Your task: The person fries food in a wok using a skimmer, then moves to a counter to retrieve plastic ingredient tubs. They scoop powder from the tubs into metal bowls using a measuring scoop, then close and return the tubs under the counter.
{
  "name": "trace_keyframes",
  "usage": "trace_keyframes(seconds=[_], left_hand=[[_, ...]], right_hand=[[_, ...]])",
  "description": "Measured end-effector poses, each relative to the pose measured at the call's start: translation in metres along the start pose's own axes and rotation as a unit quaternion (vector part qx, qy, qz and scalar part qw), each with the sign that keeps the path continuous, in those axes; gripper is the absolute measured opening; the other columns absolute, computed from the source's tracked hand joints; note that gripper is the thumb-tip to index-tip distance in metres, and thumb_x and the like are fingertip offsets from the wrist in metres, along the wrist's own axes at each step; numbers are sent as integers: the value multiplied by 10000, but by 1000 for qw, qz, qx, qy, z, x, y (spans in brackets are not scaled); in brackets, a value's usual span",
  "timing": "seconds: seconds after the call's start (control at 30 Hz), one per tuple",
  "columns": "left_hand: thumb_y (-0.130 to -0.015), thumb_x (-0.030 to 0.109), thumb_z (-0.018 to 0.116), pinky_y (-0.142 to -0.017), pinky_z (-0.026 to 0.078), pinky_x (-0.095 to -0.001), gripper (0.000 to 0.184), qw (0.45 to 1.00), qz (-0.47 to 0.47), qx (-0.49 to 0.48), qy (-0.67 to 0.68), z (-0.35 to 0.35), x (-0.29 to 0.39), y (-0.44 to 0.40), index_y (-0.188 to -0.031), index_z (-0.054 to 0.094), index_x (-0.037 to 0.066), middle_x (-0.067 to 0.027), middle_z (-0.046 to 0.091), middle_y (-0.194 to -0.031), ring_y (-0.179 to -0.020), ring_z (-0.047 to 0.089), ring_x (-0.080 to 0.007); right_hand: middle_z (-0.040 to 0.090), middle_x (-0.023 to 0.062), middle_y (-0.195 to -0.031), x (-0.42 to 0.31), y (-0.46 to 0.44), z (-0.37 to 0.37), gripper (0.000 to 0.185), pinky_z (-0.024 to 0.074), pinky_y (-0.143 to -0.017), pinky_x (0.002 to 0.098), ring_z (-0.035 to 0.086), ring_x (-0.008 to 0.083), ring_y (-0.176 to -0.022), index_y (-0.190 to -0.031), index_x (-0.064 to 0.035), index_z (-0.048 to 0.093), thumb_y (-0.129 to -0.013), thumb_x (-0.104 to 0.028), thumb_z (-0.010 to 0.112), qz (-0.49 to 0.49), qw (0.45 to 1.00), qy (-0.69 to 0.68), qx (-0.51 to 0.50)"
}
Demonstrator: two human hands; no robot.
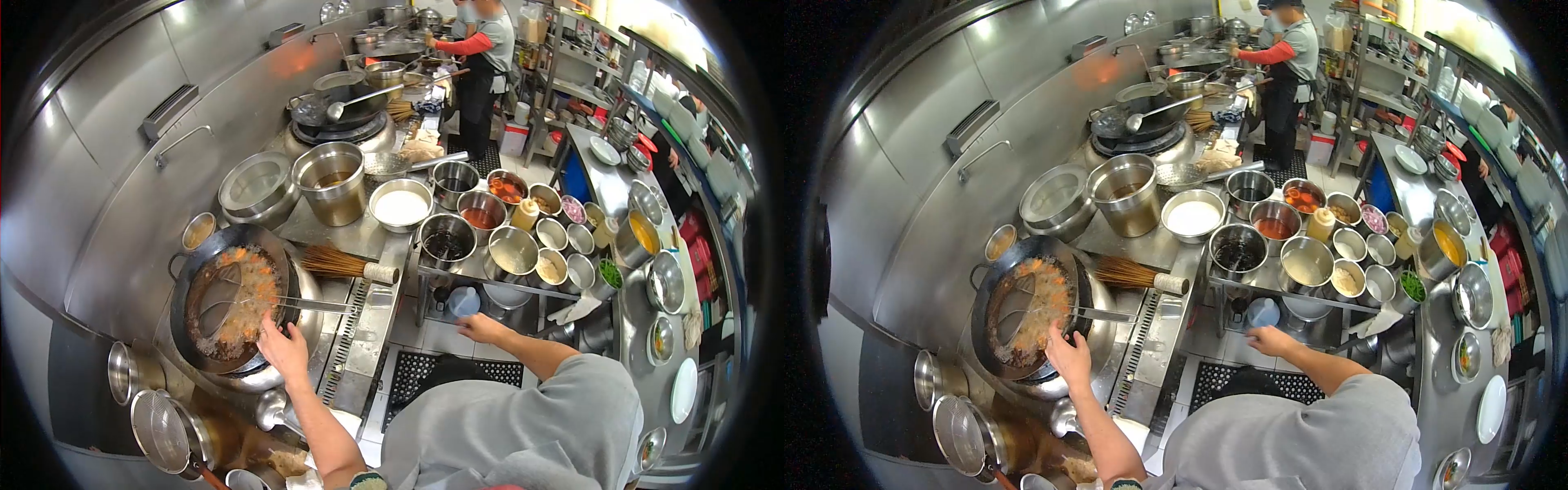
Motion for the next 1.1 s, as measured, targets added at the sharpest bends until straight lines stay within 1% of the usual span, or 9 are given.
trace_keyframes(seconds=[0.17,0.33,0.4,0.47,0.53,0.67,0.9,1.03,1.1], left_hand=[[-755,107,647,-856,397,-427,445,1000,10,-6,-1,4,-3,1,-1181,531,45,-145,606,-976,-863,582,-296],[-731,97,650,-1021,330,-466,565,995,73,34,-67,7,-1,18,-1266,486,18,-220,503,-1261,-1170,453,-390],[-798,73,609,-1052,310,-472,509,995,75,53,-42,0,24,39,-1282,475,-12,-230,403,-1367,-1231,408,-399],[-832,48,587,-1016,366,-423,454,994,50,50,80,-4,67,64,-1269,482,-20,-236,418,-1352,-1223,435,-370],[-829,40,607,-984,402,-389,419,983,60,-32,171,15,115,96,-1232,510,-23,-211,525,-1245,-1146,529,-308],[-816,48,649,-837,499,-338,348,871,44,-387,298,95,211,176,-1147,572,-26,-133,645,-979,-933,636,-205],[-825,129,664,-835,509,-339,349,769,232,-550,229,165,358,267,-1137,594,-12,-166,651,-1046,-961,646,-247],[-863,189,639,-854,500,-342,377,651,316,-661,197,219,422,325,-1178,579,-7,-191,648,-1086,-1007,635,-253],[-901,234,597,-884,484,-341,406,610,344,-688,188,249,457,357,-1222,545,-8,-190,641,-1108,-1030,625,-247]], right_hand=[[700,108,-896,248,129,106,295,531,-785,405,669,272,-899,-1012,-76,686,-770,-245,672,376,873,184,-249],[693,109,-727,271,167,132,268,545,-559,376,680,222,-654,-985,-57,679,-866,-260,551,433,855,-16,-283],[638,87,-580,264,141,92,282,490,-417,367,589,221,-438,-784,-52,689,-862,-274,533,339,931,-3,-132],[595,98,-537,248,154,21,286,406,-359,342,543,193,-397,-737,-31,643,-857,-289,609,407,867,-225,181],[495,58,-491,250,190,-4,356,316,-331,316,493,173,-402,-658,-49,543,-836,-321,689,470,550,-571,388],[568,51,-649,286,252,-56,264,321,-348,301,472,132,-434,-795,-55,618,-853,-308,665,467,353,-528,615],[687,94,-871,340,286,-80,309,476,-778,334,629,201,-828,-1003,-46,683,-823,-283,601,428,599,-426,526],[628,93,-995,325,259,-73,392,523,-624,332,616,197,-714,-1179,-61,538,-945,-372,499,265,520,-669,461],[593,32,-807,296,258,-87,332,466,-465,273,564,131,-586,-1076,-107,533,-961,-412,471,203,483,-745,412]])
Point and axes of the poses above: each hand's wrist, its own y-axis away from the middle knuckle, its own z-axis out of the palm, x = y × z, the point moved 8 cm from there along -y, towards the middle knuckle
